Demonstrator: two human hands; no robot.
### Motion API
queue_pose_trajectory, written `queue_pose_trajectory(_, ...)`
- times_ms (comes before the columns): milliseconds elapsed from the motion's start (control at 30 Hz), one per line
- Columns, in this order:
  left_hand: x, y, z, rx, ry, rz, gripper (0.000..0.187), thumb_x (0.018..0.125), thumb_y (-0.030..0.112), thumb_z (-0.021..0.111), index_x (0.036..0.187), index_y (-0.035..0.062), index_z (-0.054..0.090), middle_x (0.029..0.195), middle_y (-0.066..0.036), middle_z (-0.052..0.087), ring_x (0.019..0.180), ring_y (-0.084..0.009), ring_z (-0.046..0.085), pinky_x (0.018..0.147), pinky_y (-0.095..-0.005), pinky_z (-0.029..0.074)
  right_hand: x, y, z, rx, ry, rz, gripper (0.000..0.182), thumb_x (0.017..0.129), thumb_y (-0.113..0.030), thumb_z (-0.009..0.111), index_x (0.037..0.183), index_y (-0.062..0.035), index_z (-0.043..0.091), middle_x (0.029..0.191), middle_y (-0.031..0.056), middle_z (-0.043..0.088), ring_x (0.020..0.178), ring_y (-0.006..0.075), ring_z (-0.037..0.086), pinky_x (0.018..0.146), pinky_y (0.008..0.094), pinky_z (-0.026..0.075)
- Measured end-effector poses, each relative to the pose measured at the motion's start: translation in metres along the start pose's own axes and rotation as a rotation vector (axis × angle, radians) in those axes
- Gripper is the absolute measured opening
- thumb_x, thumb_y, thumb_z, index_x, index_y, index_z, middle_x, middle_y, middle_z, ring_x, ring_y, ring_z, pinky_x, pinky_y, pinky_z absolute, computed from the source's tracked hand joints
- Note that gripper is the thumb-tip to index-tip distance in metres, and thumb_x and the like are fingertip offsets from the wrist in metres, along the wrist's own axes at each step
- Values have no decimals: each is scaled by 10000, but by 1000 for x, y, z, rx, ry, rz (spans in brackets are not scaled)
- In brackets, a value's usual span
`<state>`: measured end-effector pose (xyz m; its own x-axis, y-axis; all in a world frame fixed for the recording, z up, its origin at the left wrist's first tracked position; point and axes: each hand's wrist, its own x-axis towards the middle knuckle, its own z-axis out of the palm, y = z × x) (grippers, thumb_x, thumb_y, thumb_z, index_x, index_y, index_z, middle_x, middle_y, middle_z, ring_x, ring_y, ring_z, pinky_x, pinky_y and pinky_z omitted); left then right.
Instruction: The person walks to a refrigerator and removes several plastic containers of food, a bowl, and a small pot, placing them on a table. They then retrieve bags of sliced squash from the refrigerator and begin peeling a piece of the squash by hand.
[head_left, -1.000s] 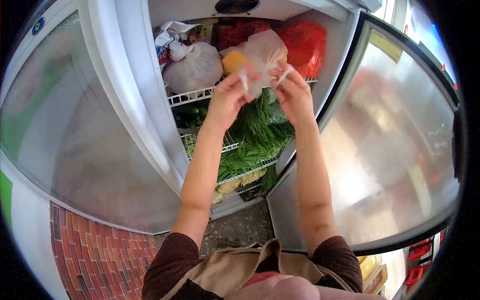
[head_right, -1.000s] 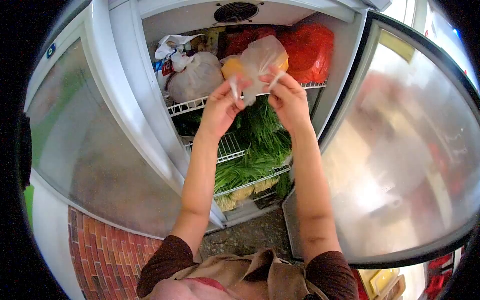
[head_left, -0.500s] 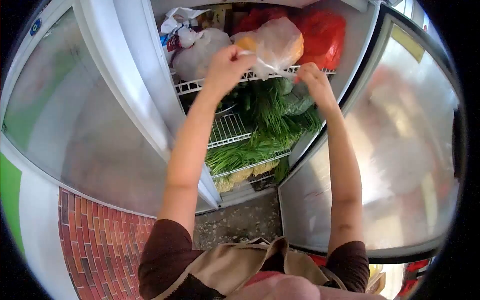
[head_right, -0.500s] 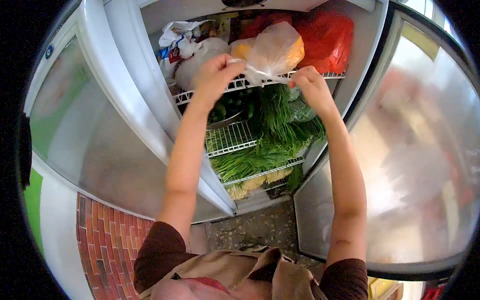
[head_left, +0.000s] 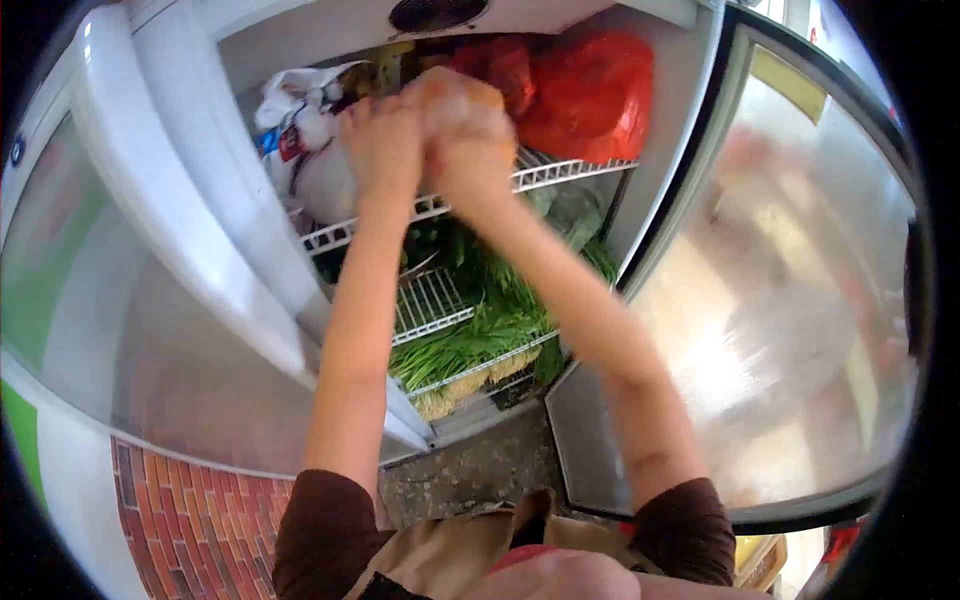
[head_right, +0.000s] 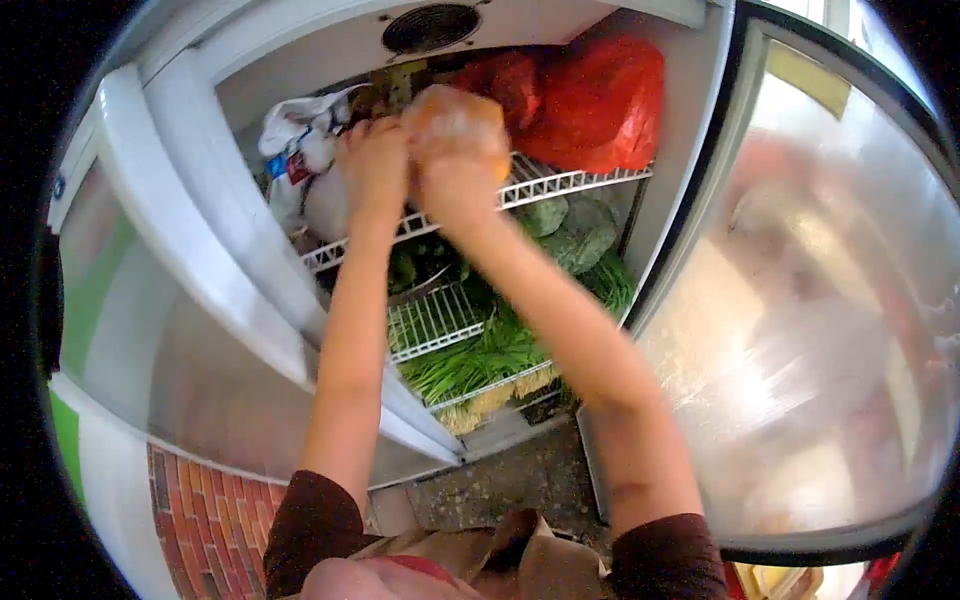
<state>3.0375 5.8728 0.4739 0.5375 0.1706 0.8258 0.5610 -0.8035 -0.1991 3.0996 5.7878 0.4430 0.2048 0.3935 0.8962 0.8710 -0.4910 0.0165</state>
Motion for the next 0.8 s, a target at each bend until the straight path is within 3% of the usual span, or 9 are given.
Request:
queue_pose_trajectory(33,5,-9,4,-331,119,-56,182,732,161,567,882,96,647,964,-73,619,977,-267,532,858,-417,388,-3,-13,16,-210,265,-53,308,668,-204,602,915,-21,594,954,191,565,869,365,548,810,471,411)
queue_pose_trajectory(67,8,-12,9,-662,222,-105,195,734,199,571,855,69,652,941,-113,628,925,-279,559,849,-376,404,0,-14,13,225,-87,63,366,657,-199,610,956,8,570,922,233,570,845,379,560,778,460,433)
queue_pose_trajectory(200,4,-6,5,-952,147,76,223,823,217,518,838,24,630,909,-115,626,895,-287,567,816,-375,408,6,18,16,630,-116,-144,306,652,-176,612,860,47,584,856,224,601,805,368,567,736,411,464)
queue_pose_trajectory(233,0,-3,6,-955,141,76,223,823,217,518,838,24,630,909,-115,626,895,-287,567,816,-375,408,15,42,-14,653,-228,-305,253,677,-154,611,837,42,609,781,169,627,757,291,599,704,363,480)
queue_pose_trajectory(300,-4,5,8,-578,118,155,266,793,294,563,798,35,621,854,-102,618,848,-286,562,786,-393,386,34,84,-52,1123,-558,372,222,731,-96,573,929,-27,645,772,58,642,722,135,593,665,268,487)
queue_pose_trajectory(367,-9,9,8,-489,180,199,336,738,390,608,771,56,603,822,-75,601,824,-265,552,768,-401,363,48,123,-16,599,21,262,289,765,-121,558,1018,16,590,917,132,638,855,216,611,761,303,485)
queue_pose_trajectory(400,-8,10,2,-507,133,200,352,713,409,626,770,62,595,831,-69,595,832,-265,546,769,-403,363,55,130,0,295,78,239,458,749,-199,615,1157,-20,509,1079,181,573,914,306,590,803,354,472)
queue_pose_trajectory(533,-10,9,-2,-550,132,258,403,656,453,665,748,73,569,844,-54,579,842,-262,535,760,-410,365,60,140,57,155,-120,178,636,781,-387,558,1315,-133,323,1292,200,404,1110,389,458,889,438,408)
queue_pose_trajectory(800,-8,12,7,-529,124,208,414,628,489,675,705,95,574,793,-53,574,820,-245,551,721,-390,381,50,142,63,-15,-265,245,585,832,-349,462,1339,-126,274,1297,170,411,1074,361,495,832,435,450)
